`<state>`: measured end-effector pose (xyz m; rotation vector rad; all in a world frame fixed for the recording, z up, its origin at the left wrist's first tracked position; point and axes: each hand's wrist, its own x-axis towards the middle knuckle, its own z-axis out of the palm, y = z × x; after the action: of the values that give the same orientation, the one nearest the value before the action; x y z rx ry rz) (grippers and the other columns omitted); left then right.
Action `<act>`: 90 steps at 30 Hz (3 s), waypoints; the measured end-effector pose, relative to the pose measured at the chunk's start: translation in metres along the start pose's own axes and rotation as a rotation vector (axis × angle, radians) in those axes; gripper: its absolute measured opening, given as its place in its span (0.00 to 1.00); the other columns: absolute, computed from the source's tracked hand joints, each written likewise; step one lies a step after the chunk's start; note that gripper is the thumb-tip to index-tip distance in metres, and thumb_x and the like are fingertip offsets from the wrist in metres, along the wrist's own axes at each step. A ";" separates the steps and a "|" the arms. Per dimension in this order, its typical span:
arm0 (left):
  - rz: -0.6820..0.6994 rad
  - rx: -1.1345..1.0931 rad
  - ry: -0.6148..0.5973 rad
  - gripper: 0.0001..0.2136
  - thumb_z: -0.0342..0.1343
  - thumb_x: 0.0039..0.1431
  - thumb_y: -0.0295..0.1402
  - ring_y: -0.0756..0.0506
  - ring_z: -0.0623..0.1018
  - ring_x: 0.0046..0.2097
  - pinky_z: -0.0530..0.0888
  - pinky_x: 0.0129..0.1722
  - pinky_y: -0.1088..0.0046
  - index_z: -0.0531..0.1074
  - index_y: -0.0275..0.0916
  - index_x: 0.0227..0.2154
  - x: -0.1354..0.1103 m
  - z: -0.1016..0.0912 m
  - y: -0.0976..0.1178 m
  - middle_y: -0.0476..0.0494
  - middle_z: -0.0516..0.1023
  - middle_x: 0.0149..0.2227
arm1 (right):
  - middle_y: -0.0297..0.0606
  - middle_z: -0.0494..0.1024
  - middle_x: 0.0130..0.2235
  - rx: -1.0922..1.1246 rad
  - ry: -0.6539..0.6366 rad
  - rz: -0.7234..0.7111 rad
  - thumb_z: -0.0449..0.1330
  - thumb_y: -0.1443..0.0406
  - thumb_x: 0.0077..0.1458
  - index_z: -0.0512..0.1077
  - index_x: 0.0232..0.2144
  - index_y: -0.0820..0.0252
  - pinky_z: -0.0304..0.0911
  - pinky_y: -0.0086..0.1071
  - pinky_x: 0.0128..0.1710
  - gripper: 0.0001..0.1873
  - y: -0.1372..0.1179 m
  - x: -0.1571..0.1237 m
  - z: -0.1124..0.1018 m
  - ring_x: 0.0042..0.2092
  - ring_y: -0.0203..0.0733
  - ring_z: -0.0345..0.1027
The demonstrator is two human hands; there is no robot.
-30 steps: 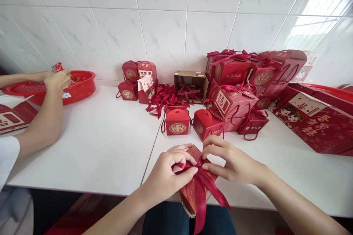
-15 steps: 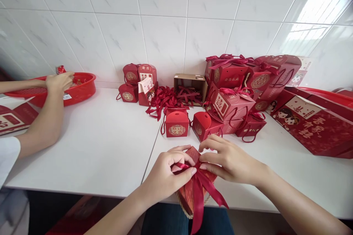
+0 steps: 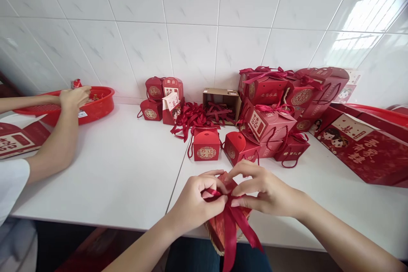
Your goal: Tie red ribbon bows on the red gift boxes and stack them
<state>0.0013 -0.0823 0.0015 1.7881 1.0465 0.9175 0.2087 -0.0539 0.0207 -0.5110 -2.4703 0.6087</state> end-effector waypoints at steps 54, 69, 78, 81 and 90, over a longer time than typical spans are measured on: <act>0.013 -0.038 0.029 0.24 0.60 0.49 0.30 0.39 0.75 0.53 0.72 0.51 0.68 0.44 0.42 0.16 0.002 0.007 -0.008 0.50 0.65 0.18 | 0.41 0.65 0.48 0.552 0.553 0.494 0.60 0.54 0.54 0.63 0.15 0.61 0.53 0.42 0.56 0.23 0.023 -0.019 0.051 0.55 0.48 0.58; 0.218 -0.100 -0.006 0.14 0.49 0.62 0.37 0.45 0.75 0.42 0.70 0.46 0.69 0.60 0.39 0.22 -0.003 0.001 -0.011 0.42 0.74 0.38 | 0.45 0.62 0.57 0.770 0.221 0.247 0.67 0.51 0.45 0.64 0.47 0.51 0.58 0.45 0.55 0.29 0.024 -0.036 0.035 0.59 0.50 0.59; 0.341 -0.208 0.109 0.13 0.44 0.65 0.43 0.42 0.68 0.52 0.68 0.47 0.65 0.57 0.44 0.48 0.016 0.010 -0.029 0.39 0.66 0.49 | 0.47 0.45 0.68 0.334 0.007 0.328 0.72 0.65 0.37 0.41 0.66 0.45 0.49 0.49 0.62 0.61 0.016 -0.059 0.019 0.67 0.55 0.42; 0.334 -0.277 0.242 0.13 0.39 0.67 0.43 0.43 0.69 0.49 0.68 0.45 0.65 0.57 0.45 0.49 0.022 0.010 -0.037 0.41 0.66 0.46 | 0.44 0.49 0.67 0.345 0.130 0.310 0.73 0.64 0.39 0.43 0.65 0.40 0.59 0.48 0.57 0.59 0.002 -0.063 -0.020 0.63 0.57 0.53; 0.741 0.093 -0.513 0.14 0.49 0.64 0.40 0.45 0.74 0.43 0.74 0.42 0.64 0.68 0.39 0.47 0.047 0.048 -0.084 0.39 0.73 0.45 | 0.32 0.73 0.52 -0.116 0.936 0.422 0.66 0.53 0.48 0.68 0.46 0.39 0.68 0.47 0.53 0.21 0.002 0.064 -0.217 0.53 0.51 0.68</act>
<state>0.0376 -0.0293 -0.0852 2.3696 0.0825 0.7502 0.2854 0.0450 0.2095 -1.0849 -1.5153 0.2679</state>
